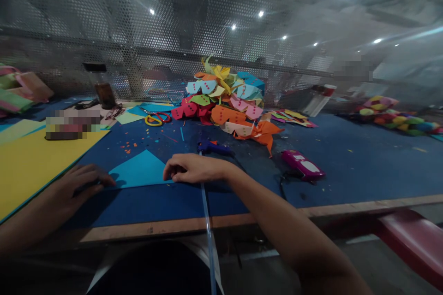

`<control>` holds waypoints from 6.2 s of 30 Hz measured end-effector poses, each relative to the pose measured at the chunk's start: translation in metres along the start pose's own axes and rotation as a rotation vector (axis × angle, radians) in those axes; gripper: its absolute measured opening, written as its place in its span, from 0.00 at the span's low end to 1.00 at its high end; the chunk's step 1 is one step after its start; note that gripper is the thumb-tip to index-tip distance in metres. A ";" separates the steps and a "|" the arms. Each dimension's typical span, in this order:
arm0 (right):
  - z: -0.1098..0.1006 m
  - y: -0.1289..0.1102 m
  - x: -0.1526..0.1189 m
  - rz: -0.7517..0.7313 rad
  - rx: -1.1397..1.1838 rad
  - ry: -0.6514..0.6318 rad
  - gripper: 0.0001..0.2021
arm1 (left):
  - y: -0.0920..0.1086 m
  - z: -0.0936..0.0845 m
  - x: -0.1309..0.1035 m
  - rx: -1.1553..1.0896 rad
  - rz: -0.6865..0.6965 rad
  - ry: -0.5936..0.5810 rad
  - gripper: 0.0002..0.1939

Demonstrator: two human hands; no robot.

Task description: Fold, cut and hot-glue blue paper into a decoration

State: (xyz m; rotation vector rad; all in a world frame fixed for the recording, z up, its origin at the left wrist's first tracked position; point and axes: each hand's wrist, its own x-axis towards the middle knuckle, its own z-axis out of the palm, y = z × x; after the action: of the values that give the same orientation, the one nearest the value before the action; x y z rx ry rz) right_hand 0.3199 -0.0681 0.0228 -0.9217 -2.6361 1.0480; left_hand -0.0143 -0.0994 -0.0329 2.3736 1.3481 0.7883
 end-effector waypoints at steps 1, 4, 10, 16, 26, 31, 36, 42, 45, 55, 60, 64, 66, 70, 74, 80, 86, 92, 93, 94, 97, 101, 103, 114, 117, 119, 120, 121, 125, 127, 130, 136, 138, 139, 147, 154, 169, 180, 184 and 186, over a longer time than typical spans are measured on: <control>0.000 0.000 0.000 0.001 -0.003 -0.001 0.11 | 0.000 0.000 0.000 -0.006 -0.003 0.002 0.16; -0.001 0.000 -0.001 0.001 -0.014 0.000 0.11 | 0.000 -0.001 -0.002 -0.024 -0.032 0.013 0.17; -0.001 0.001 0.000 -0.013 -0.021 0.004 0.10 | 0.002 -0.003 -0.005 0.009 -0.123 0.134 0.21; -0.001 0.000 0.000 0.001 -0.011 -0.001 0.10 | -0.002 -0.005 -0.007 0.051 -0.086 0.122 0.21; -0.002 0.000 0.000 0.011 0.000 -0.007 0.09 | -0.008 -0.015 -0.011 0.067 -0.044 0.031 0.20; -0.002 0.000 0.000 0.007 0.004 -0.003 0.10 | -0.001 -0.015 -0.009 0.098 -0.021 0.035 0.19; -0.002 0.001 0.000 0.007 0.006 -0.003 0.10 | -0.003 -0.012 -0.008 0.134 -0.005 0.035 0.20; -0.001 0.000 0.000 0.018 0.013 0.001 0.10 | -0.016 -0.007 -0.006 0.150 0.020 0.071 0.17; -0.001 -0.001 0.000 0.026 0.018 0.003 0.10 | -0.017 -0.007 -0.004 0.161 0.010 0.050 0.16; -0.002 0.000 -0.001 0.020 0.005 0.004 0.10 | -0.026 -0.003 -0.004 0.110 -0.013 0.091 0.16; -0.002 0.000 0.000 0.024 0.009 0.000 0.10 | -0.028 -0.004 -0.005 0.070 -0.021 0.125 0.19; -0.001 0.000 0.000 0.018 0.002 0.003 0.10 | -0.022 -0.008 -0.006 0.064 -0.053 0.088 0.19; -0.001 -0.001 -0.001 0.017 0.003 0.003 0.10 | -0.019 -0.009 -0.006 0.050 -0.065 0.086 0.18; -0.002 -0.002 -0.001 0.023 0.007 0.004 0.10 | -0.020 -0.010 -0.007 0.037 -0.052 0.081 0.16; -0.002 -0.003 -0.001 0.022 0.000 0.001 0.10 | -0.025 -0.010 -0.008 0.040 -0.036 0.063 0.14; -0.002 -0.002 -0.001 0.024 0.002 -0.005 0.10 | -0.023 -0.010 -0.005 0.039 -0.025 0.061 0.15; -0.002 -0.002 0.000 0.031 0.017 0.003 0.10 | -0.022 -0.011 -0.008 0.034 -0.042 0.047 0.14; -0.002 -0.002 -0.001 0.023 0.009 0.000 0.10 | -0.029 -0.008 -0.009 0.037 -0.028 0.059 0.15; -0.002 -0.002 -0.001 0.018 0.007 0.000 0.10 | -0.030 -0.008 -0.008 0.035 -0.023 0.060 0.15; -0.002 -0.002 -0.001 0.016 0.006 0.002 0.10 | -0.031 -0.007 -0.007 0.035 -0.025 0.058 0.16; -0.002 0.000 0.000 0.019 0.009 0.005 0.10 | -0.031 -0.006 -0.006 0.028 -0.044 0.055 0.17; -0.001 0.001 0.000 0.023 0.008 0.004 0.10 | -0.029 -0.008 -0.008 0.006 -0.055 0.043 0.15; -0.001 0.000 0.000 0.020 0.009 0.006 0.10 | -0.028 -0.009 -0.010 0.006 -0.060 0.038 0.15; -0.001 0.001 -0.001 0.016 0.017 0.012 0.10 | -0.032 -0.008 -0.007 -0.010 -0.040 0.065 0.14; -0.001 0.000 -0.001 0.021 0.014 0.010 0.10 | -0.029 -0.010 -0.006 -0.016 -0.049 0.054 0.14; -0.001 0.000 -0.001 0.029 0.016 0.011 0.10 | -0.028 -0.011 -0.006 -0.012 -0.055 0.043 0.14; -0.001 0.000 -0.001 0.030 0.019 0.010 0.10 | -0.027 -0.011 -0.007 -0.010 -0.058 0.037 0.14; -0.001 0.000 -0.001 0.028 0.023 0.009 0.10 | -0.027 -0.011 -0.008 -0.009 -0.061 0.035 0.14; -0.001 0.000 -0.001 0.022 0.021 0.003 0.09 | -0.028 -0.011 -0.011 -0.011 -0.079 0.033 0.13; -0.001 0.000 -0.001 0.016 0.012 0.002 0.09 | -0.029 -0.011 -0.012 -0.015 -0.078 0.033 0.13; -0.002 -0.001 -0.001 0.011 0.009 0.004 0.09 | -0.030 -0.011 -0.011 -0.018 -0.065 0.034 0.14; -0.001 0.002 -0.001 0.015 0.012 0.007 0.10 | -0.030 -0.010 -0.006 0.005 -0.052 0.056 0.13; -0.001 0.002 -0.001 0.016 0.012 0.005 0.10 | -0.029 -0.011 -0.007 -0.004 -0.062 0.049 0.14; -0.001 0.001 -0.001 0.017 0.012 0.004 0.10 | -0.029 -0.011 -0.008 -0.014 -0.067 0.046 0.14; -0.001 -0.001 -0.001 0.027 0.010 0.006 0.10 | -0.033 -0.010 -0.012 -0.065 -0.086 0.030 0.13; -0.001 0.000 -0.001 0.024 0.009 0.009 0.10 | -0.032 -0.011 -0.009 -0.056 -0.070 0.033 0.16; -0.002 -0.002 -0.001 0.049 0.022 0.000 0.10 | -0.027 -0.012 -0.010 -0.079 -0.083 0.038 0.14; -0.001 0.000 -0.001 0.042 0.034 0.004 0.10 | -0.029 -0.014 -0.013 -0.100 -0.091 0.049 0.14; -0.002 0.001 -0.001 0.029 0.009 0.002 0.10 | -0.027 -0.013 -0.011 -0.103 -0.090 0.040 0.13; -0.002 0.001 -0.001 0.031 0.001 0.003 0.10 | -0.027 -0.013 -0.011 -0.113 -0.104 0.038 0.13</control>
State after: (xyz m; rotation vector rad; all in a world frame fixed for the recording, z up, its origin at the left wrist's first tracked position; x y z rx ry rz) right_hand 0.3219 -0.0676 0.0236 -0.9665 -2.6273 1.0536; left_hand -0.0453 -0.0953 -0.0390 2.1941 1.3916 0.8592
